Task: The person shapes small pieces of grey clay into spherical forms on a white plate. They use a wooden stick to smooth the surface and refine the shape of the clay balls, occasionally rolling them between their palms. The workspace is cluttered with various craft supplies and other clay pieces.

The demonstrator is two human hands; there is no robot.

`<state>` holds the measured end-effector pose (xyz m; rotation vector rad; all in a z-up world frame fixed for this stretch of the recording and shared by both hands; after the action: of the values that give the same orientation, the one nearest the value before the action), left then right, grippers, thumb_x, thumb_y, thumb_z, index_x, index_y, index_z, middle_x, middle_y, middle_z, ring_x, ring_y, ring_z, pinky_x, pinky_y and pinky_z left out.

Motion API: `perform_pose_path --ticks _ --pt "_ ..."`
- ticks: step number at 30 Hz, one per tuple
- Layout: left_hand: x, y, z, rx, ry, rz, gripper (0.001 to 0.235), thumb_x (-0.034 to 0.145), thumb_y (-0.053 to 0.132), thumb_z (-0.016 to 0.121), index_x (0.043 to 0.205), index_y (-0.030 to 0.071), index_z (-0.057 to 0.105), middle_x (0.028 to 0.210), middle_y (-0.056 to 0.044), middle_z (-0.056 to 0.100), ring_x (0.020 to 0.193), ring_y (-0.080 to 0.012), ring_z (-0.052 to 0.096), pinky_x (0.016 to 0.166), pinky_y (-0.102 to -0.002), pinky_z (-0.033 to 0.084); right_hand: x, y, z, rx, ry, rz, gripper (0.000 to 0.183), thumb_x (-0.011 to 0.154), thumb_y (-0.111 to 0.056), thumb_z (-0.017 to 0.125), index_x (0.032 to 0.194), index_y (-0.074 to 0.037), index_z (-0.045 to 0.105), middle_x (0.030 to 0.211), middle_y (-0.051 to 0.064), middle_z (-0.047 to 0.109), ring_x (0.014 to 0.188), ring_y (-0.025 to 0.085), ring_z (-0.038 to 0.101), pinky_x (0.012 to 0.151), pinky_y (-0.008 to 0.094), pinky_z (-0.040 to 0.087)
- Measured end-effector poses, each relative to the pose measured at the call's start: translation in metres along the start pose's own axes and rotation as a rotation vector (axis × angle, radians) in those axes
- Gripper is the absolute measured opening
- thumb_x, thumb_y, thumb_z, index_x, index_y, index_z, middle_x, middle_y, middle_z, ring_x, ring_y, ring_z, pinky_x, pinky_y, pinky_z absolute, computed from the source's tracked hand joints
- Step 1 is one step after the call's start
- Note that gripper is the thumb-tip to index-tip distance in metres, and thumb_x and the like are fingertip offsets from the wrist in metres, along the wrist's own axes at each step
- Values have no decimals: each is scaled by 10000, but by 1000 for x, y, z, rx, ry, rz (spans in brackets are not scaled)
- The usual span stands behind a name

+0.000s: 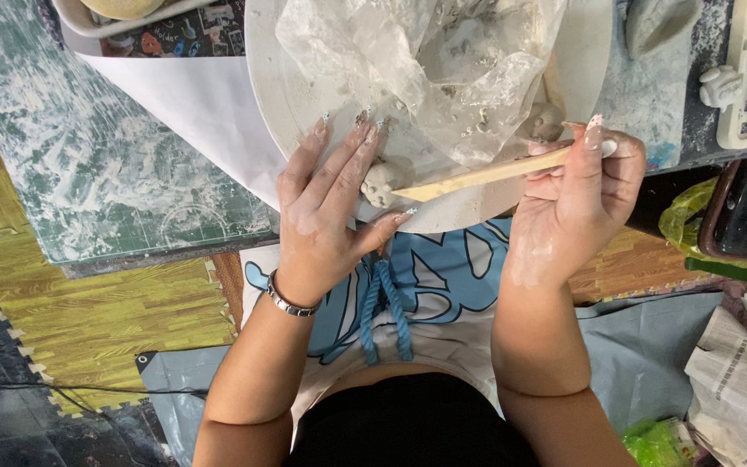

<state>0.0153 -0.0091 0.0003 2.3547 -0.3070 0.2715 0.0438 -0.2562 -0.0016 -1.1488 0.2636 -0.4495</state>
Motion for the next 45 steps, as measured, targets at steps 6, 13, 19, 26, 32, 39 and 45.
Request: perform_pose_path --ticks 6,13,19,26,32,39,45 --pt "-1 -2 0 -6 -4 -3 801 852 456 880 1484 73 571 1506 -95 593 1481 -380 428 1242 -458 312 -2 3 -2 15 63 38 92 1149 -19 619 1117 27 545 1015 154 665 746 171 650 726 302 582" --pt "1 -1 -1 -3 -8 0 792 855 459 873 1480 77 572 1496 -100 597 1470 -383 431 1238 -461 310 -1 3 -3 1 39 -1 97 1168 -31 627 1127 20 555 1027 154 662 757 149 624 737 310 578" --pt "0 -2 -1 -1 -12 0 798 861 465 873 1487 77 566 1508 -93 588 1474 -379 426 1244 -464 308 -3 2 1 -24 18 -58 89 1104 -64 638 1109 -6 570 962 131 662 579 96 545 712 293 587" --pt "0 -1 0 17 -18 -10 812 848 467 871 1497 85 565 1519 -84 585 1487 -373 422 1254 -465 307 0 4 -3 45 -16 -30 109 1148 -51 642 1129 6 552 969 159 685 734 193 677 589 252 512" --pt "-2 0 -4 -59 -63 36 1001 760 669 779 1500 48 521 1524 -125 548 1471 -419 401 1235 -500 313 -8 -16 -3 -171 -148 -648 125 1082 -156 621 1063 -55 551 969 169 692 767 251 715 623 349 588" --pt "-17 16 15 29 -53 19 1092 817 653 793 1569 -25 384 1575 -177 484 1480 -463 401 1240 -527 327 -31 -26 10 -718 -660 -1051 191 901 -240 878 975 -192 709 999 50 575 958 232 628 760 356 543" --pt "-24 23 24 119 -14 88 907 811 604 826 1505 128 487 1564 -159 492 1433 -436 433 1134 -484 361 -23 -19 7 -911 -731 -964 225 879 -113 842 1057 -120 705 1103 95 657 1027 350 692 857 424 555"
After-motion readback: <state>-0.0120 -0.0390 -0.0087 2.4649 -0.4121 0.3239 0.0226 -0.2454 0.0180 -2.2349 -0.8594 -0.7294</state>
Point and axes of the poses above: each hand's wrist, its own x-axis towards the middle knuckle, its own z-axis out of the palm, y = z × x, the point moved 2 cm from there along x, towards the middle knuckle
